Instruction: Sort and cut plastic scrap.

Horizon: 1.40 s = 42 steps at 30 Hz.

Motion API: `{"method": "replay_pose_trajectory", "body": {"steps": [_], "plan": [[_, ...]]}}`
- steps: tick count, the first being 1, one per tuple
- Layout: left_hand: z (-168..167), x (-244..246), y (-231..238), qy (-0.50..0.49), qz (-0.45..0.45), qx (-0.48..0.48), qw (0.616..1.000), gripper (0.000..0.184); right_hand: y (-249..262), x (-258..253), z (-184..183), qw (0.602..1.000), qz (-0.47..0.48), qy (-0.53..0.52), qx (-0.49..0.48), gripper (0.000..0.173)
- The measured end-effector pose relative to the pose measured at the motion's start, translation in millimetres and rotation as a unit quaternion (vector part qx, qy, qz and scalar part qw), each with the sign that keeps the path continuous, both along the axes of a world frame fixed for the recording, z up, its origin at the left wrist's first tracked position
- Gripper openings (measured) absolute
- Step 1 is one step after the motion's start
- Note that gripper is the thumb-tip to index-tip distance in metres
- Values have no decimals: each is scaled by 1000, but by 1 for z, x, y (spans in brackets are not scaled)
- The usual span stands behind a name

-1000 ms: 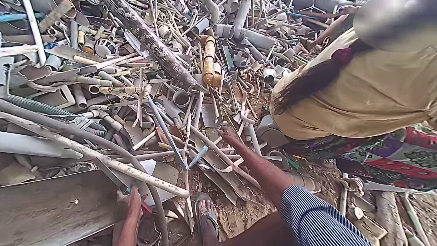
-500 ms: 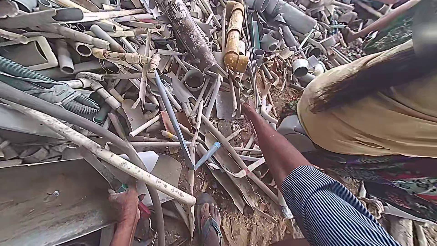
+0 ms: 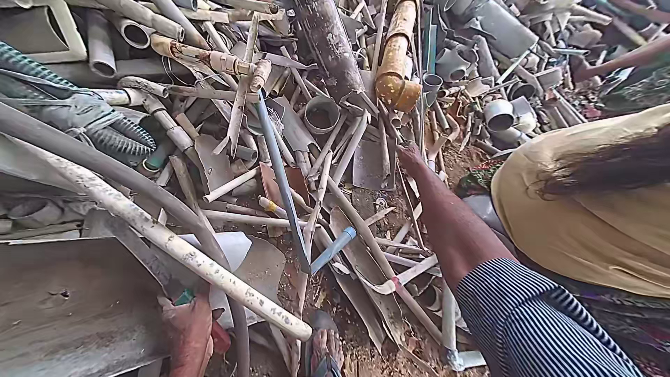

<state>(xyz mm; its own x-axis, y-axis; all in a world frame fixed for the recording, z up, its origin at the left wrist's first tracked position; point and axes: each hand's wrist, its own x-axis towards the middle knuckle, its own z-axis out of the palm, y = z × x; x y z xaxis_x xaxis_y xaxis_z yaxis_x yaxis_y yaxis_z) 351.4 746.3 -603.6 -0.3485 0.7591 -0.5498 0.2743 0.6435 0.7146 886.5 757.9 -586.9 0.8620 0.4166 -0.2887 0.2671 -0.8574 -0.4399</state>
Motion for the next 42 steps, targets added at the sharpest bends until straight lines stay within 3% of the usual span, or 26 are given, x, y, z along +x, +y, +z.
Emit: {"method": "replay_pose_trajectory", "body": {"steps": [8,12,14,18,20,22,24,26,29,32,37,42], "plan": [[-2,0,0,2,6,-12,1000,75,5,25,-19,1000,-19,-8,-7,56],[-1,1,0,5,5,-5,1000,75,30,-33,44,996,-40,66,-50,55],[0,0,1,6,5,-10,1000,74,35,-41,50,995,-47,74,-36,53],[-3,-1,1,9,5,-18,1000,75,24,21,-18,996,-59,23,66,48],[-3,-1,0,16,3,-16,1000,75,29,22,-26,994,-73,8,76,47],[-2,0,0,21,3,-13,1000,74,38,3,-11,996,-75,-6,40,46],[-2,0,0,23,5,-6,1000,71,51,-35,29,997,-66,30,-24,48],[-3,0,-1,20,8,0,1000,70,58,-50,38,994,-83,-10,-71,51],[-3,0,0,24,7,-7,1000,72,55,-14,8,988,-110,-48,-93,63],[-2,3,0,13,13,-6,1000,72,36,33,-38,994,-93,-38,37,60],[-11,6,-4,-4,0,16,1000,76,40,39,-21,984,-126,48,112,48],[-10,8,-4,8,4,5,1000,73,61,-21,28,988,-150,30,5,50]]}}
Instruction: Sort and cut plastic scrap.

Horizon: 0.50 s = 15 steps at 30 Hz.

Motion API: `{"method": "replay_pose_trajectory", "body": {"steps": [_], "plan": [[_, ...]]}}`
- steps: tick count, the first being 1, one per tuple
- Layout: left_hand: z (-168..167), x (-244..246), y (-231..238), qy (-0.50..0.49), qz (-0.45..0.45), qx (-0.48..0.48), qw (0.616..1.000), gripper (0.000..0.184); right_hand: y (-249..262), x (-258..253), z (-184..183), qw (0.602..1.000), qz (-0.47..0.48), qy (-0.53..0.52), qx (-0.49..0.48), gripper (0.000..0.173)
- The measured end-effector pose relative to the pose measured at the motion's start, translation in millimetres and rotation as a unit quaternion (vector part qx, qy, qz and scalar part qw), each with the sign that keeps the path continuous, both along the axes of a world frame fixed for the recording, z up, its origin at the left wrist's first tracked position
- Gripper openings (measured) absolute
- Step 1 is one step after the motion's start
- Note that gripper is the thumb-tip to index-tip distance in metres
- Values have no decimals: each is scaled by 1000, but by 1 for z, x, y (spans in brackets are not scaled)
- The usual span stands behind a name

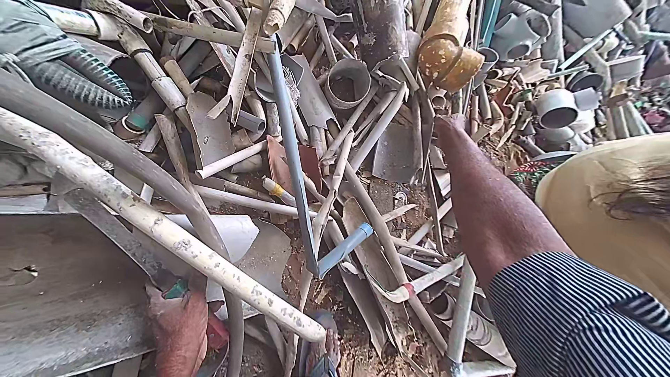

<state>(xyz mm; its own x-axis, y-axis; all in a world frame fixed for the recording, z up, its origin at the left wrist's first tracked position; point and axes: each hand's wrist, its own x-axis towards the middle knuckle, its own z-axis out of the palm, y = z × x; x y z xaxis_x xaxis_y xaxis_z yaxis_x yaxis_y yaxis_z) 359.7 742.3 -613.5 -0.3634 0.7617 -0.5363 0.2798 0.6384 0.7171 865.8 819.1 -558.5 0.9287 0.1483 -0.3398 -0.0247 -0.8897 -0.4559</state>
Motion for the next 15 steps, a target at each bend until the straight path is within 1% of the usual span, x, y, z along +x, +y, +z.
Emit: {"method": "replay_pose_trajectory", "body": {"steps": [1,2,5,7,9,10,11,12,13,14,15], "plan": [[-1,0,0,0,2,6,1000,73,1,-5,3,1000,-2,9,-9,50],[-1,0,0,0,2,10,1000,74,-3,0,-2,1000,4,18,-3,50],[-2,2,-2,-1,6,12,1000,75,-20,49,-46,998,44,6,46,48],[1,3,-1,3,11,4,1000,75,-20,65,-56,996,74,-1,44,47],[0,3,-1,8,9,2,1000,75,-17,68,-61,988,149,-45,-19,42],[0,3,-1,6,8,3,1000,76,-14,62,-60,977,189,-72,-64,40],[0,3,-1,6,5,6,1000,76,-10,52,-54,968,207,-82,-115,41],[-1,2,-1,6,2,7,1000,76,-4,40,-43,965,200,-66,-153,43],[-1,2,0,10,-1,6,1000,76,2,28,-30,967,178,-27,-179,46],[-1,2,0,14,-4,5,1000,75,4,24,-27,975,150,-12,-166,47],[-1,2,0,15,-2,6,1000,74,-1,28,-37,985,122,-29,-121,47]]}}
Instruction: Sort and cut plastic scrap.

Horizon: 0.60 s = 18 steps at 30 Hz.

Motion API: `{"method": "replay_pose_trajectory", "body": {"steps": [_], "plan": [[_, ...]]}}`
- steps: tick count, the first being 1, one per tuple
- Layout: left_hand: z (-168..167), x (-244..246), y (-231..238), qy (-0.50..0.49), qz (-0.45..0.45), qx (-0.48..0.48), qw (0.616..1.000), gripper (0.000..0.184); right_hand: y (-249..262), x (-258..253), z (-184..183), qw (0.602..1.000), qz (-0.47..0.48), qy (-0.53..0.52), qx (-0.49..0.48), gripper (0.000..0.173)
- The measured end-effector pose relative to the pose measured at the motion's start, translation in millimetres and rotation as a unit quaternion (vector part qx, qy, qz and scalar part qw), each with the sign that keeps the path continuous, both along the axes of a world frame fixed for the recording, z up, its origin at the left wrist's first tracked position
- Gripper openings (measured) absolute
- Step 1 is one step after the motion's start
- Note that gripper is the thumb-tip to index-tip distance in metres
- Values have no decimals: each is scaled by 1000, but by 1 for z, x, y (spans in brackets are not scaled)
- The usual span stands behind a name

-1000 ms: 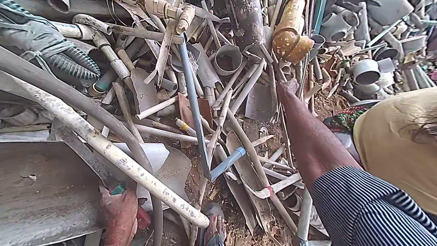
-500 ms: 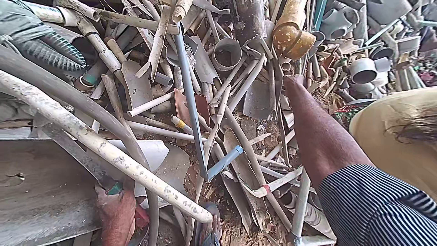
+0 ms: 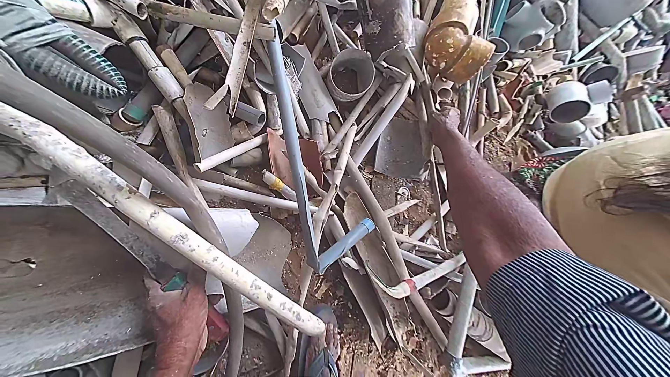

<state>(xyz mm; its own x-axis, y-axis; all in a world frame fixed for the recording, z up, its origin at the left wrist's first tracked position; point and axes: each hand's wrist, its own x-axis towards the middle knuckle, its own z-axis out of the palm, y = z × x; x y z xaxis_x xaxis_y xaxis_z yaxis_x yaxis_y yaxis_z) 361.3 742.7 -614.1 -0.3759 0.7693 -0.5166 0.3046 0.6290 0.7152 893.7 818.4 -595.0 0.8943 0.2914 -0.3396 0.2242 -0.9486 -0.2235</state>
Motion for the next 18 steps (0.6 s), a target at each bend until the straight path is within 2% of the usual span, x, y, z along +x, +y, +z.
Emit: {"method": "replay_pose_trajectory", "body": {"steps": [1,3,6,11,13,15,18], "plan": [[0,0,0,2,0,1,1000,74,-7,11,-19,997,-21,-41,67,46],[-2,0,-1,-4,1,7,1000,75,-13,25,-27,990,-57,-24,124,47],[1,2,0,-10,5,7,1000,73,-13,23,-19,989,-75,23,129,46],[-4,0,-2,-22,12,8,1000,73,-15,36,-28,988,-61,-11,141,54],[-3,0,-1,-22,12,10,1000,72,-4,0,-8,987,-86,-33,134,56],[-2,1,0,-14,14,2,1000,73,12,-64,40,982,-141,29,119,60],[-2,2,-1,-15,18,-5,1000,74,13,-99,57,977,-144,12,160,56]]}}
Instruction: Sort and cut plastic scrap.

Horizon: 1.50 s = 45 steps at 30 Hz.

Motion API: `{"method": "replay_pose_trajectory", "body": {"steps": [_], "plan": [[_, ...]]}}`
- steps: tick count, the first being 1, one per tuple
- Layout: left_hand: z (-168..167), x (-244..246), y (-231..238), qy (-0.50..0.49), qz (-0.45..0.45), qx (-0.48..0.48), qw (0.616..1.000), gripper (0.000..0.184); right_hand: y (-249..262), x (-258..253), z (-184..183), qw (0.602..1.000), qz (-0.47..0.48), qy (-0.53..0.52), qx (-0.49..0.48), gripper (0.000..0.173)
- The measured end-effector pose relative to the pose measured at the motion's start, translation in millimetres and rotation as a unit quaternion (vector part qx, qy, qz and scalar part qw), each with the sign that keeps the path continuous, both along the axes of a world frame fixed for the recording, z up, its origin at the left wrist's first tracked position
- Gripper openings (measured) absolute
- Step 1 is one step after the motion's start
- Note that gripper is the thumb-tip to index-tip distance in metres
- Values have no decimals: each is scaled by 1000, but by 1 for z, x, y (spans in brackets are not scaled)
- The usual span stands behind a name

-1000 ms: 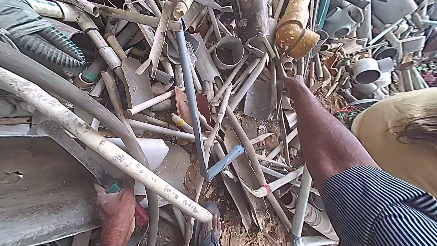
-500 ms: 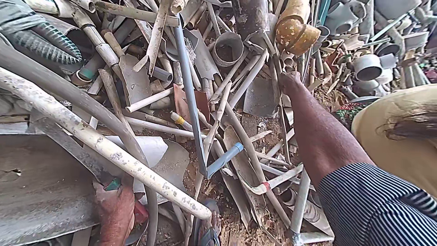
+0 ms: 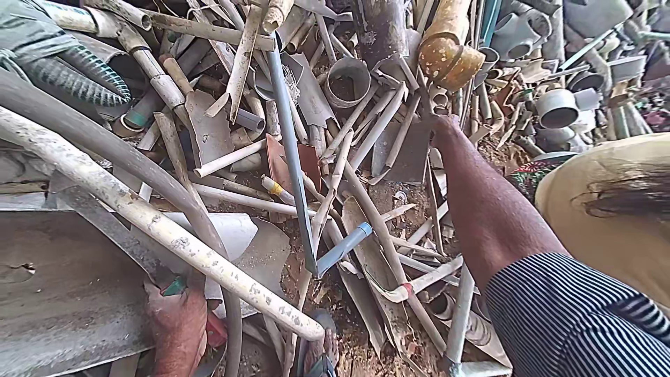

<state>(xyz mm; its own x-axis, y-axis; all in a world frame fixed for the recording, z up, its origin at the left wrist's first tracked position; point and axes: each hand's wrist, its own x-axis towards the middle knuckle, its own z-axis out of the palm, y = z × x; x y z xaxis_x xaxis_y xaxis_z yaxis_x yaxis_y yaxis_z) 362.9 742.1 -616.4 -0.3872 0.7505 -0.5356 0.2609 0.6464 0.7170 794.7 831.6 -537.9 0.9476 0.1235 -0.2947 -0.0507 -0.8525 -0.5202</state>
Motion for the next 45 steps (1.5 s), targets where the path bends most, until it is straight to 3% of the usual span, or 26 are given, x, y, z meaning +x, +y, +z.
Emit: {"method": "replay_pose_trajectory", "body": {"steps": [3,6,8,10,12,15,18,21,25,30,37,42,45], "plan": [[0,0,0,-9,1,-9,1000,73,1,7,-1,1000,-26,9,11,53],[-1,0,0,-5,-2,-2,1000,71,-3,59,-27,999,-24,14,15,62],[-3,-1,0,-3,-4,-1,1000,70,-13,106,-57,996,54,-59,-44,63],[-3,-1,1,-8,-8,9,1000,71,-13,109,-47,962,178,-87,-189,60],[-4,-1,2,-11,-12,21,1000,74,-13,102,-32,939,233,-84,-238,55],[-7,-3,2,-13,-18,22,1000,78,-25,96,-27,969,194,-67,-138,47],[-3,-3,3,-20,-23,11,999,81,-28,68,17,989,119,61,-64,36],[-8,-4,3,-36,-22,12,999,82,-39,79,5,994,73,73,30,11],[-8,-5,4,-45,-29,15,998,85,-63,70,24,983,62,148,86,11],[-6,-4,6,-58,-32,23,998,86,-138,0,13,979,52,181,76,16],[-6,-3,8,-65,-50,35,996,86,-271,-165,-42,939,10,313,146,19],[3,-12,-5,-81,-64,15,995,88,-292,-229,-6,897,-8,374,238,18],[42,-23,-33,-99,-52,-2,994,66,-297,-257,23,874,24,384,297,18]]}}
